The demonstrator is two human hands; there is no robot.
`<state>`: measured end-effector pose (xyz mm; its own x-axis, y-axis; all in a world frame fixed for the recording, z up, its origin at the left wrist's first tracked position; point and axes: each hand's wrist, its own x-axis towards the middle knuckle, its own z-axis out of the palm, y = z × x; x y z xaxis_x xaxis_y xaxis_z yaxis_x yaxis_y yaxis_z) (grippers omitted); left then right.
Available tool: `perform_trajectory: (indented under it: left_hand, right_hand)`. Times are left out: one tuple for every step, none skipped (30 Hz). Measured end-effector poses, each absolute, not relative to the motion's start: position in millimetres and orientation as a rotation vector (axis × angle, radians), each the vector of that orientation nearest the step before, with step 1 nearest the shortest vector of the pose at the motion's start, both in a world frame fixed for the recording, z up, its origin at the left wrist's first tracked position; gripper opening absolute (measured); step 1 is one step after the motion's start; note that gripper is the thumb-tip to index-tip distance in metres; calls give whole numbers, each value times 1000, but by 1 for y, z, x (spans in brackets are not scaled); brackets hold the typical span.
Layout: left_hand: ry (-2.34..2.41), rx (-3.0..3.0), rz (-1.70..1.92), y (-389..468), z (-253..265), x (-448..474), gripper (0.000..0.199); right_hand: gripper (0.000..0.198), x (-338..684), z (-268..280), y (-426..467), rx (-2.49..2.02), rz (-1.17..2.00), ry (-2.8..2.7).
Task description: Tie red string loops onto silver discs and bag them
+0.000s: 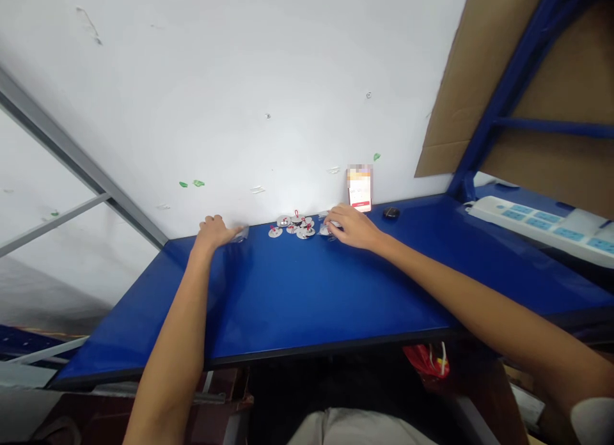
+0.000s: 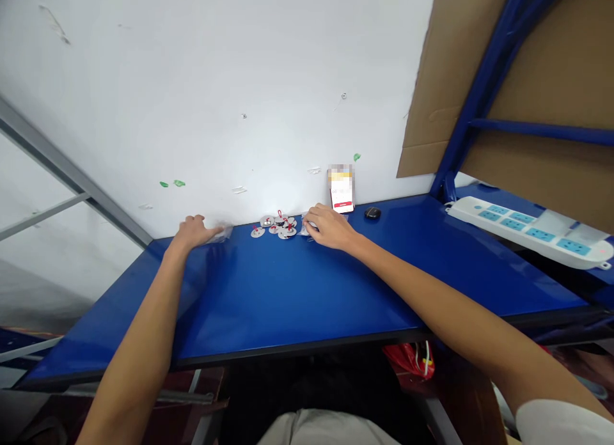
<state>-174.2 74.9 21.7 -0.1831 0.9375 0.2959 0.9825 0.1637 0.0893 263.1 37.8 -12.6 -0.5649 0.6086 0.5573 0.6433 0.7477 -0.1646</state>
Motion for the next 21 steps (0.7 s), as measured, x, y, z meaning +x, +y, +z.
perform_trajectory:
  left_hand:
    - [-2312, -1946, -287, 77, 19, -179, 73]
    - [-2345, -2003, -208, 79, 16, -183, 66]
    - [-2361, -2045, -164, 81, 14, -186, 55]
    - [-2369, -2057, -156, 81, 13, -188, 45]
    - [-2377, -2034, -178, 82, 13, -190, 39]
    - [-2384, -1989, -214, 82, 14, -191, 37]
    - [-2390, -1946, -248, 82, 15, -192, 38]
    - [-2399, -1914, -272, 82, 16, -193, 39]
    - [-2407, -1901, -286, 82, 17, -195, 42]
    - [-2415, -1904, -290, 82, 18, -196, 44]
    - [-2420, -1915, -290, 82, 18, -197, 46]
    - [-2418, -1920, -298, 81, 18, -197, 48]
    - [-2411, -1907, -323, 80, 19, -197, 49]
    - [-2395, -1872, -371, 79, 20, -197, 51]
    - [-2367, -1821, -446, 77, 22, -195, 52]
    - [-2320, -1769, -552, 75, 25, -192, 54]
    - [-2258, -1736, -690, 73, 28, -187, 54]
    - [-2196, -1741, -857, 71, 32, -181, 55]
    - [-2141, -1789, -1056, 69, 36, -172, 56]
    - [-2091, -1880, -1278, 68, 39, -160, 56]
    - [-2058, -2013, -1524, 66, 40, -146, 57]
  right_hand:
    - [28, 262, -13, 37, -929, -75, -2342]
    - [28, 261, -13, 36, -922, -77, -2341]
    - [28, 260, -13, 36, -918, -80, -2339]
    - [28, 260, -13, 35, -918, -81, -2338]
    - [28, 260, -13, 35, -922, -81, -2338]
    - [28, 260, -12, 34, -928, -79, -2342]
    - [28, 260, -12, 34, -938, -79, -2347]
    - [27, 260, -12, 33, -950, -80, -2352]
    - [27, 260, -11, 33, -959, -82, -2358]
    - [27, 260, -11, 33, -964, -85, -2361]
    - [27, 260, -11, 32, -967, -87, -2362]
    - [27, 260, -11, 32, -969, -87, -2362]
    - [27, 260, -11, 32, -971, -86, -2361]
    - [28, 260, -11, 33, -971, -85, -2358]
    - [28, 260, -11, 33, -972, -83, -2352]
    - [28, 260, -11, 33, -972, -79, -2344]
    - [27, 260, -10, 33, -968, -73, -2333]
    - [27, 259, -10, 32, -958, -64, -2318]
    - [26, 258, -9, 30, -944, -53, -2299]
    - [25, 257, -8, 28, -927, -38, -2276]
    - [24, 254, -7, 24, -905, -22, -2248]
